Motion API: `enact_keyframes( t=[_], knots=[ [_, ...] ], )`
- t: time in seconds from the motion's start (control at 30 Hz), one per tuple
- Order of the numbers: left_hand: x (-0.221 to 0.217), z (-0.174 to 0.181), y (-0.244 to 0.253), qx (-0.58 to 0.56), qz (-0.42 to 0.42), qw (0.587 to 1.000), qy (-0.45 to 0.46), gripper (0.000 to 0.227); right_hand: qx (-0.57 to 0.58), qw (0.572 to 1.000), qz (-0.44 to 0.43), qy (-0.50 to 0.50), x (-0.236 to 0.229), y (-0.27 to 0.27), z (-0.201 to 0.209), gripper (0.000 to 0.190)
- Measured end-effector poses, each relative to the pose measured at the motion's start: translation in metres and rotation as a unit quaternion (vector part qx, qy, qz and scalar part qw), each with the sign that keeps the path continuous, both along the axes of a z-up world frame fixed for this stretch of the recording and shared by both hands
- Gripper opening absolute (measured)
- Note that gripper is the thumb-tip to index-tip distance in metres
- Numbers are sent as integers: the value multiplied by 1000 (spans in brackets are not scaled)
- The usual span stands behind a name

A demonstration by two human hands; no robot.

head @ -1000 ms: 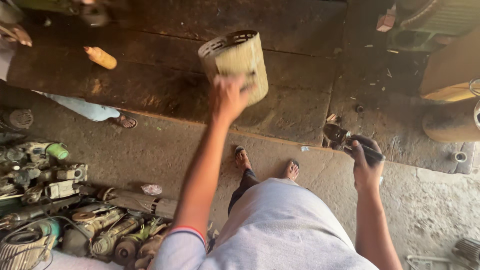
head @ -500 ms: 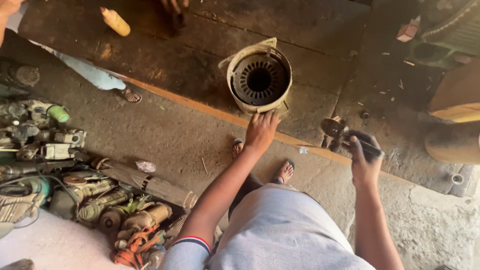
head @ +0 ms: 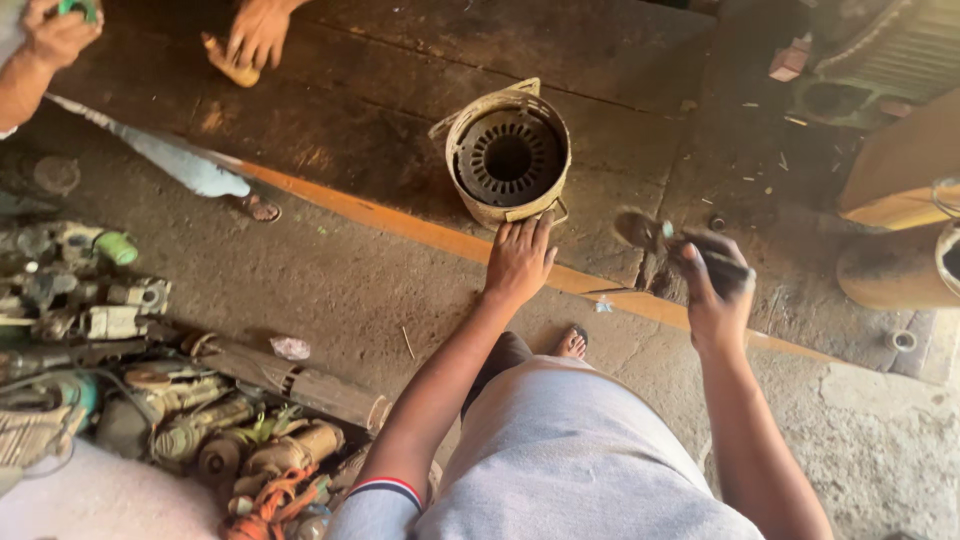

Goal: The person cleans a cylindrical metal part by striking it with a hammer and wiping it with a cloth. They rotate the part to access different sides and continue wiping until the surface appears cleaner.

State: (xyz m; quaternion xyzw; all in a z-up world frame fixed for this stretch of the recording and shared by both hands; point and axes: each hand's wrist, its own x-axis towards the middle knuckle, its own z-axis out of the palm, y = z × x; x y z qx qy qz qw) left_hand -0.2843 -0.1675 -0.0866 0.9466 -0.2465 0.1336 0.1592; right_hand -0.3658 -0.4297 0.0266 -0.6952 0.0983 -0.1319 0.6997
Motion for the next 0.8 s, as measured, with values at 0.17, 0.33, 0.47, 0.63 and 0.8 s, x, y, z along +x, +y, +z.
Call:
enact_keyframes(
  t=[0.17,0.33,0.47,0.63,0.8],
  knots=[
    [2,16,11,-37,-54,997,51,68,-232,970,-36,-63,27,36,28,19],
    [-3,51,42,-149,-124,980,51,46,-177,979,-96,22,37,59,34,18],
    [7,78,88,-258,-145,954,44,34,-273,954,-121,-34,41,63,-1,19],
    [75,106,117,-223,-36,974,-20,28,-205,966,-152,37,43,73,-49,18],
    [140,124,111,-178,-55,982,32,28,-395,910,-124,38,30,103,-53,22]
  ],
)
